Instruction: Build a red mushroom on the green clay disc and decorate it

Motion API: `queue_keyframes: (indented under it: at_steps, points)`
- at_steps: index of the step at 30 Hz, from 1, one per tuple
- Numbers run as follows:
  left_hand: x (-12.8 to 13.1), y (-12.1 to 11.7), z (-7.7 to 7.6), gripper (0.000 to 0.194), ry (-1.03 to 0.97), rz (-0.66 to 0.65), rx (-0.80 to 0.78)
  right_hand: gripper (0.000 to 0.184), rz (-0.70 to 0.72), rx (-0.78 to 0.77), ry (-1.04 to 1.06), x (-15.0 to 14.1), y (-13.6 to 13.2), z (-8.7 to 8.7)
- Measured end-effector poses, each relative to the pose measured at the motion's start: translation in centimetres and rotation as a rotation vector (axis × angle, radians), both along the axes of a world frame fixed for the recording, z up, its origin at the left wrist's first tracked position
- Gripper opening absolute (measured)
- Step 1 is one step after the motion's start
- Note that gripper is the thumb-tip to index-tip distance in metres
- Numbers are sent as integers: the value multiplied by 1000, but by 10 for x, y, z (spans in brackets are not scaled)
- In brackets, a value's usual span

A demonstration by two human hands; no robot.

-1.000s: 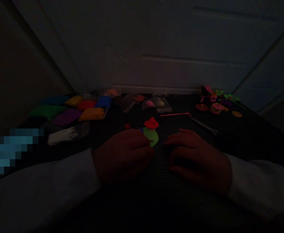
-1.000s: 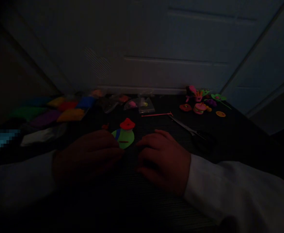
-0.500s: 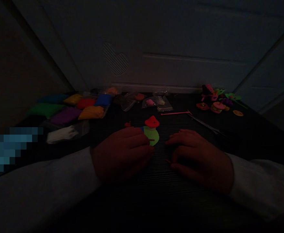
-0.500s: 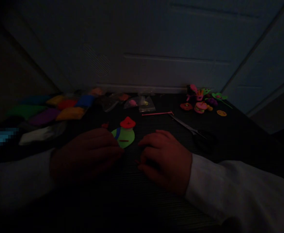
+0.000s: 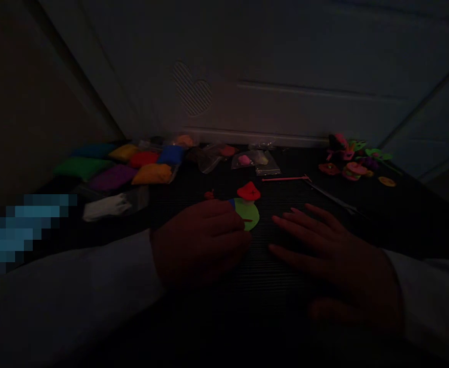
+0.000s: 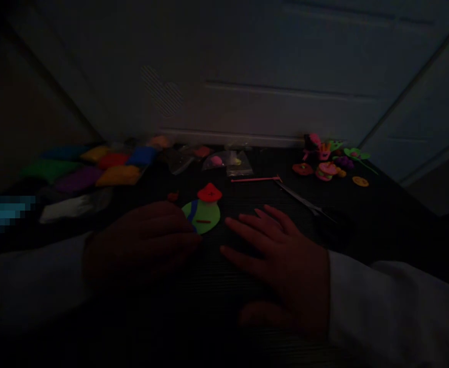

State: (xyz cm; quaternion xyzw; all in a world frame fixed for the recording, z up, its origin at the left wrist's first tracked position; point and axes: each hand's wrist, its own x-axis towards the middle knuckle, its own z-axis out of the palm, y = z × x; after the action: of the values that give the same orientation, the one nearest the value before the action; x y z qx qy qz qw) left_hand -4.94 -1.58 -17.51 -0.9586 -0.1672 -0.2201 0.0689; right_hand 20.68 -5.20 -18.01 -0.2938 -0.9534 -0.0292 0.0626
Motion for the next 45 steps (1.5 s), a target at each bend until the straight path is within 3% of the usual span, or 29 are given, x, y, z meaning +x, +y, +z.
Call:
queue_keyframes:
  at_steps: [6,11,16,21,25,30,34,39,45]
  points:
    - [0,0,0,13,-16,-5,7,66,59,20,-9,-4,-4,-3]
    - [0,0,0,13,-18,-4,20,67,-31,9,-21,-2,-1,-2]
    - [1,0,1,11,-29,-9,25,64,34,-19,-10,-3,-2,1]
    - [1,0,3,11,-22,6,32,67,-63,-28,-54,-3,-2,1]
    - [1,0,3,11,-17,12,34,67,15,-56,-28,-4,-3,2]
    - [1,0,1,12,-11,13,28,68,-81,-38,-51,-4,-3,1]
    - [0,0,1,12,-26,9,28,69,21,-43,-21,-5,-4,0]
    - [1,0,2,12,-22,4,24,67,-72,-12,-21,-5,-2,-2]
    - [1,0,1,11,-29,10,27,64,-4,-39,11,-5,-3,-1]
